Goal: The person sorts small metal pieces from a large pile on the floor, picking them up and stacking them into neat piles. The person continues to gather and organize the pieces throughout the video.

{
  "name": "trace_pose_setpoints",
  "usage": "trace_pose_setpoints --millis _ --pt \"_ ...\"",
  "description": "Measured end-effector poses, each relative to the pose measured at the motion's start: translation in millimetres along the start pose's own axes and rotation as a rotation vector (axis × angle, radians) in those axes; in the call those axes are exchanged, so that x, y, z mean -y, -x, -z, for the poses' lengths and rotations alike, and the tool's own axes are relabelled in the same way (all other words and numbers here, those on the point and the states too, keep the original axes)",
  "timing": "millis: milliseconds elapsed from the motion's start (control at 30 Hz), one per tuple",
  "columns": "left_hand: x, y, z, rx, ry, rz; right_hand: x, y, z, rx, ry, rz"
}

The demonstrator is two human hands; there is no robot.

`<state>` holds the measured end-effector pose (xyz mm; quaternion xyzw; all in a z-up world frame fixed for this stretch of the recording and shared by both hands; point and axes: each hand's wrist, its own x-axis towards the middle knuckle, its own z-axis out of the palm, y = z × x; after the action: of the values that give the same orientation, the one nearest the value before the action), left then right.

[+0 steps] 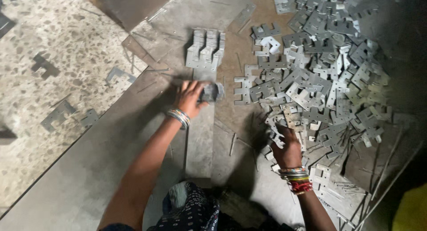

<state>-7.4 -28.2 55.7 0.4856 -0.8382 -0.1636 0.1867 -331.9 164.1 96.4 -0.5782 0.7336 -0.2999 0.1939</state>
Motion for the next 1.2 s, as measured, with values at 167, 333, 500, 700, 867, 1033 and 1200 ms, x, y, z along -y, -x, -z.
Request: trace_pose_setpoints --millis 167,333,500,700,867,1033,1200 --pt "14.8 -67.7 -0.7 -0.166 -0.180 0.034 -41.9 39.3 43.6 -0.045 0.125 -0.181" --pt "-11.0 -61.2 -8.2 -0.262 -0.207 0.073 -27.6 52.7 11.5 0.005 0.462 -0.025" --pt "-55.3 -51.5 -50.6 -0.119 0.037 -0.092 -42.2 45.1 -8.9 0.152 0.242 -0.270" --pt "-79.4 -53.8 -97.7 0.204 -0.004 -0.146 -78.0 -18.9 27.2 0.297 -0.653 -0.749" --pt "-89.5 -48.1 -123.4 0.100 -0.149 -0.291 -73.1 -69.9 55.7 0.389 -0.778 -0.676" --pt "-101.1 -48.7 -97.0 -0.007 -0.097 -0.397 36.7 -124.6 85.8 0.527 -0.363 -0.601" --pt "-100.6 -55.4 -70.3 -0.302 0.074 -0.331 171.3 -202.5 124.8 0.211 -0.951 -0.141"
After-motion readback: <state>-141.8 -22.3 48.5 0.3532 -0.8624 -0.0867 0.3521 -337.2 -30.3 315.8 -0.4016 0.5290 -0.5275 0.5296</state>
